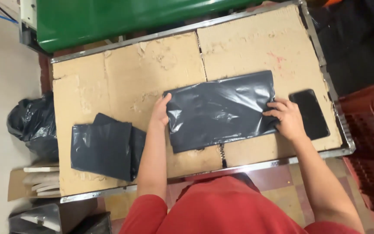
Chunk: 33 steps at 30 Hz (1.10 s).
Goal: The person repeatedly takes black plastic-wrapped packs from a green conveyor belt, folds them in half on a wooden table, stacks them, and places the stacks into an orange basket. The process is repeated multiple times throughout the clip.
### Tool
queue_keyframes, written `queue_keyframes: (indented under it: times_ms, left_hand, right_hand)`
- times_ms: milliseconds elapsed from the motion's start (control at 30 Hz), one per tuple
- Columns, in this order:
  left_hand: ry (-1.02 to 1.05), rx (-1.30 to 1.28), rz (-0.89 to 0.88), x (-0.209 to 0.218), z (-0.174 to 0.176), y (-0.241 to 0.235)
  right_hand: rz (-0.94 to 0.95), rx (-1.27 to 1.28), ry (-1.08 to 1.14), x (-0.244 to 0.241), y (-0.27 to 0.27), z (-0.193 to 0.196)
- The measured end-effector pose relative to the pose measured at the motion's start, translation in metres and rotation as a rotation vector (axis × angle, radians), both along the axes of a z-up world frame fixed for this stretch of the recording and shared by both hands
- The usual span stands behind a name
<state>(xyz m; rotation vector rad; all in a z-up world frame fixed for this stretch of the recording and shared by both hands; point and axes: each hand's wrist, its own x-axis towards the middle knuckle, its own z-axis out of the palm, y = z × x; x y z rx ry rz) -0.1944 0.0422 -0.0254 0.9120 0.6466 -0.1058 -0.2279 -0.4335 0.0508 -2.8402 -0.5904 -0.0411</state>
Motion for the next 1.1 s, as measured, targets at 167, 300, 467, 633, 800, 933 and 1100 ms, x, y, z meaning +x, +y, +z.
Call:
queue_keyframes:
  times_ms: [167, 300, 467, 633, 800, 933, 1100]
  left_hand:
    - [-0.105, 0.996, -0.153, -0.074, 0.057, -0.015]
    - [-0.481, 1.789, -0.870, -0.153, 0.073, -0.040]
    - [-0.885, 2.182, -0.850, -0.166, 0.009, -0.041]
    - [-1.055, 1.818, -1.263, -0.147, 0.103, -0.086]
    - [-0.716, 0.953, -1.532, -0.068, 0.146, -0.125]
    - [-0.169, 0.466, -1.333, 0.002, 0.070, -0.129]
    - [-0.159, 0.796, -1.168, 0.010, 0.118, -0.111]
  right_hand:
    - [-0.042, -0.346, 0.106, -0.013, 0.004, 0.008]
    - [-0.085, -0.692, 0.117, -0.031, 0.026, 0.001]
    - [0.241, -0.333, -0.055, -0.066, 0.151, 0.037]
    - [0.453, -0.051, -0.029, -0.094, 0.185, 0.004]
    - [0.470, 0.595, 0.287, -0.138, 0.133, 0.017]
    - [0.218, 0.899, 0.528, -0.155, 0.082, -0.004]
    - [-0.993, 1.454, 0.922, -0.150, 0.033, -0.105]
